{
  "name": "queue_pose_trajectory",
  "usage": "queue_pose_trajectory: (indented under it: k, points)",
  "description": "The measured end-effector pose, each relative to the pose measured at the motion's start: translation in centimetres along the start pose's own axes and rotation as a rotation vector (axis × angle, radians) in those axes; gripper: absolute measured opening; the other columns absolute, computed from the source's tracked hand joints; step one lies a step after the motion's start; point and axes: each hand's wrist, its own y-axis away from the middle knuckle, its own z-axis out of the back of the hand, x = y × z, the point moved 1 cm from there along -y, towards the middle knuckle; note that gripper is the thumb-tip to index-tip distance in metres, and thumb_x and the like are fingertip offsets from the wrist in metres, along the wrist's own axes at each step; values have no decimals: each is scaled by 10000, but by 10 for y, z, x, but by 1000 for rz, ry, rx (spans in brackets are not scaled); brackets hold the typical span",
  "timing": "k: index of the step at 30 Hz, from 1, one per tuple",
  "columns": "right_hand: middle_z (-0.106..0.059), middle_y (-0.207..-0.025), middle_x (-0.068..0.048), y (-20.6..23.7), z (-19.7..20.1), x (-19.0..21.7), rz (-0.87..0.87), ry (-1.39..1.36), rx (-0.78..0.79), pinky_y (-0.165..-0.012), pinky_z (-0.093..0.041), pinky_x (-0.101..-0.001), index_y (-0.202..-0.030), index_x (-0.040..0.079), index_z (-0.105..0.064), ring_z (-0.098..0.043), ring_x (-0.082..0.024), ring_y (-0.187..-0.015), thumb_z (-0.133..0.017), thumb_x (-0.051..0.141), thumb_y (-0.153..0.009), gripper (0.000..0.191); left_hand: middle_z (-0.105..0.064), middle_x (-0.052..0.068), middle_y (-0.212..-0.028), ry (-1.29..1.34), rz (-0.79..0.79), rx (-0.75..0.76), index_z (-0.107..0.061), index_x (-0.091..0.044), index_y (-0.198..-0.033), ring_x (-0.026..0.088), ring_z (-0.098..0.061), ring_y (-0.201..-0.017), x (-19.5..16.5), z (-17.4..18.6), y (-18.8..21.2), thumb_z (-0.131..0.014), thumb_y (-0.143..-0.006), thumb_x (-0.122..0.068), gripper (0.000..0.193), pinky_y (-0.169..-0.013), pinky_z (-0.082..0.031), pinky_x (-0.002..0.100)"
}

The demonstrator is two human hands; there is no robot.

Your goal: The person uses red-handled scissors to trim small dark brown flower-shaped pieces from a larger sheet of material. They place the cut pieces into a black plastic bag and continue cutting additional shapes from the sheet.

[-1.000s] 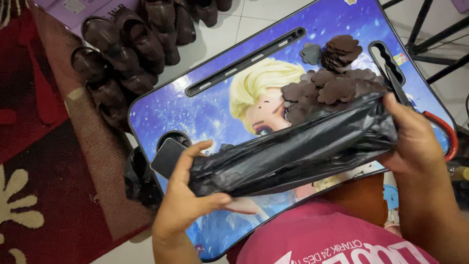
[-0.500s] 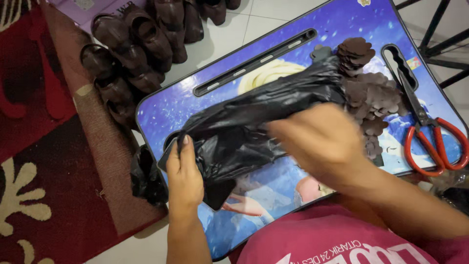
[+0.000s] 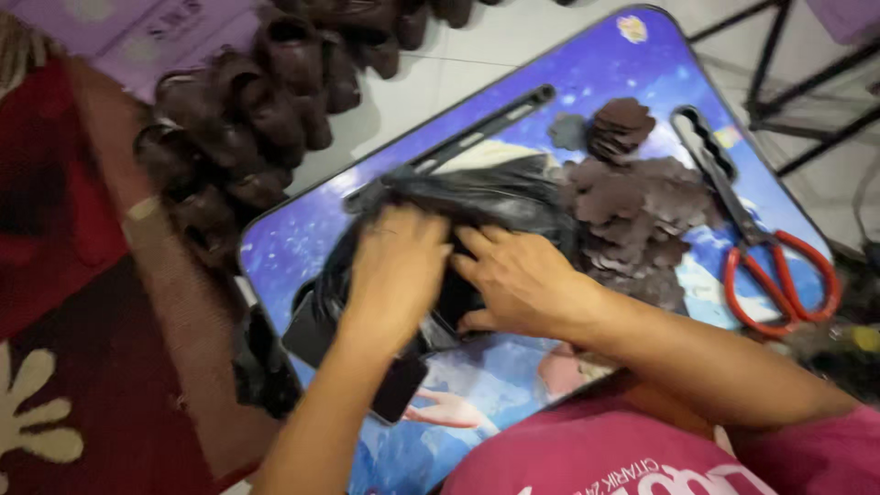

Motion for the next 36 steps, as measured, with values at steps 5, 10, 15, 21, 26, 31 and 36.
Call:
queue_pose_trajectory:
  k: [5,10,15,21,26,31,36]
  points:
    - [-547,-1399,-270,35,8,-8,97,-121,-132,-1164,-325,-521,-1262,-7,-636,-480,-408,-1363,-753,568,-788,755,-470,219,-1505,-73,59,-182,-544,-10,-1410,441,-348,-1420,14,-23,-19,-741,-808,-382,734,-1138,-266,555]
    - [-620,-1394,-202,93,59,-58,175,-342,-382,-1049,-493,-476,-1274,67,-679,-592,-389,-1279,-795,320,-789,559,-485,182,-1533,-108,30,-251,-561,-44,-1439,394,-366,-1461,-14,-22,-5,-718,-889,-372,659,-1191,-272,557]
    - [-736,-1183,-166,108,92,-165,-439,-246,-409,-887,-556,-408,-1305,82,-699,-724,-334,-1061,-740,270,-942,411,-488,119,-1557,-147,-54,-444,-636,-102,-1425,346,-370,-1478,-68,-32,41,-714,-972,-361,528,-1196,-322,559]
    - [-713,-1184,-201,69,59,-229,-734,-302,-164,-910,-521,-463,-1314,94,-691,-685,-374,-1054,-707,498,-950,544,-477,117,-1554,-171,-40,-573,-675,-180,-1422,373,-305,-1505,-94,-81,82,-718,-1029,-402,453,-1192,-344,563]
    - [-715,-1161,-247,51,38,-249,-767,-312,-49,-921,-532,-461,-1291,48,-678,-689,-383,-1067,-774,564,-848,687,-484,147,-1538,-125,42,-557,-667,-190,-1411,414,-295,-1489,-89,-110,102,-689,-1013,-487,497,-1185,-320,596]
    - [-700,-1181,-222,44,31,-248,-663,-327,-27,-915,-519,-451,-1316,97,-664,-676,-367,-1083,-814,552,-750,742,-483,79,-1571,-135,40,-493,-640,-205,-1447,384,-311,-1490,-87,-123,97,-644,-1012,-537,547,-1216,-198,592]
    - [-672,-1186,-248,37,25,-229,-502,-232,-85,-903,-513,-461,-1209,71,-727,-648,-409,-1079,-855,460,-751,615,-488,83,-1580,-164,82,-432,-605,-181,-1484,371,-324,-1506,-79,-128,85,-671,-992,-436,559,-1210,-110,653]
